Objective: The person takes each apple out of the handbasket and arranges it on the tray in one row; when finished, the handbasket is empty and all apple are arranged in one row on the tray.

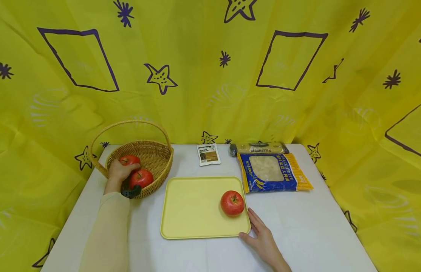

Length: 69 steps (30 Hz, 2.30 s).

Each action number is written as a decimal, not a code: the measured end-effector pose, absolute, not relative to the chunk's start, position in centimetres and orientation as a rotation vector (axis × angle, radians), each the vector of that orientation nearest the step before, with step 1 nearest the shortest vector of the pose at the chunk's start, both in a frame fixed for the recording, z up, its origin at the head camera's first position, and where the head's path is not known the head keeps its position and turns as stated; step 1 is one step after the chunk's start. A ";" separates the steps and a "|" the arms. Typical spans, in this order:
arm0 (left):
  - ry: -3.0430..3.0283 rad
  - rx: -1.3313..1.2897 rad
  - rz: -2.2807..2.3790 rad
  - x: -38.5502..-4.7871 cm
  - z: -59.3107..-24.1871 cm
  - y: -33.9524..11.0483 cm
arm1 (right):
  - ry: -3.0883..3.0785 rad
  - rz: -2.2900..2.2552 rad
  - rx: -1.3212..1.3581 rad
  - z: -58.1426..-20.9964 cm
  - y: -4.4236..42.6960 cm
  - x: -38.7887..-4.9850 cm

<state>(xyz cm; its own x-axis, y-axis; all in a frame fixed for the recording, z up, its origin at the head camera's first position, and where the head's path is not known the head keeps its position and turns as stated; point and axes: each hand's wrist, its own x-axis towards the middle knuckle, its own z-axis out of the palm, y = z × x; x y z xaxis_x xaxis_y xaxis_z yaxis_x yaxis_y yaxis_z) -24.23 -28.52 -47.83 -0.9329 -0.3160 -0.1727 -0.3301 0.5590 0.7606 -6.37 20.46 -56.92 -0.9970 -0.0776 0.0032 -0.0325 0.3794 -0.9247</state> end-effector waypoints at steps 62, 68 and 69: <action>2.433 0.378 1.715 -15.9 -48.6 -8.9 | 2.598 -1.722 -0.120 -57.3 20.5 -6.5; 2.406 0.389 1.699 -15.6 -50.3 -8.3 | 2.607 -1.714 -0.121 -57.3 20.4 -6.4; 2.399 0.387 1.698 -15.5 -50.5 -8.2 | 2.610 -1.716 -0.123 -57.4 20.4 -6.4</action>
<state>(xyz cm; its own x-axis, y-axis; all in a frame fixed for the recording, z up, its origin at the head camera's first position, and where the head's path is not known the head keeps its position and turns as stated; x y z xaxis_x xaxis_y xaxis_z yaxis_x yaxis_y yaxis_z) -15.55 -8.19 -50.53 -0.9506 0.3104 0.0062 0.1090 0.3151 0.9428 -6.41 20.41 -57.35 -0.9968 -0.0742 0.0306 -0.0575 0.3944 -0.9171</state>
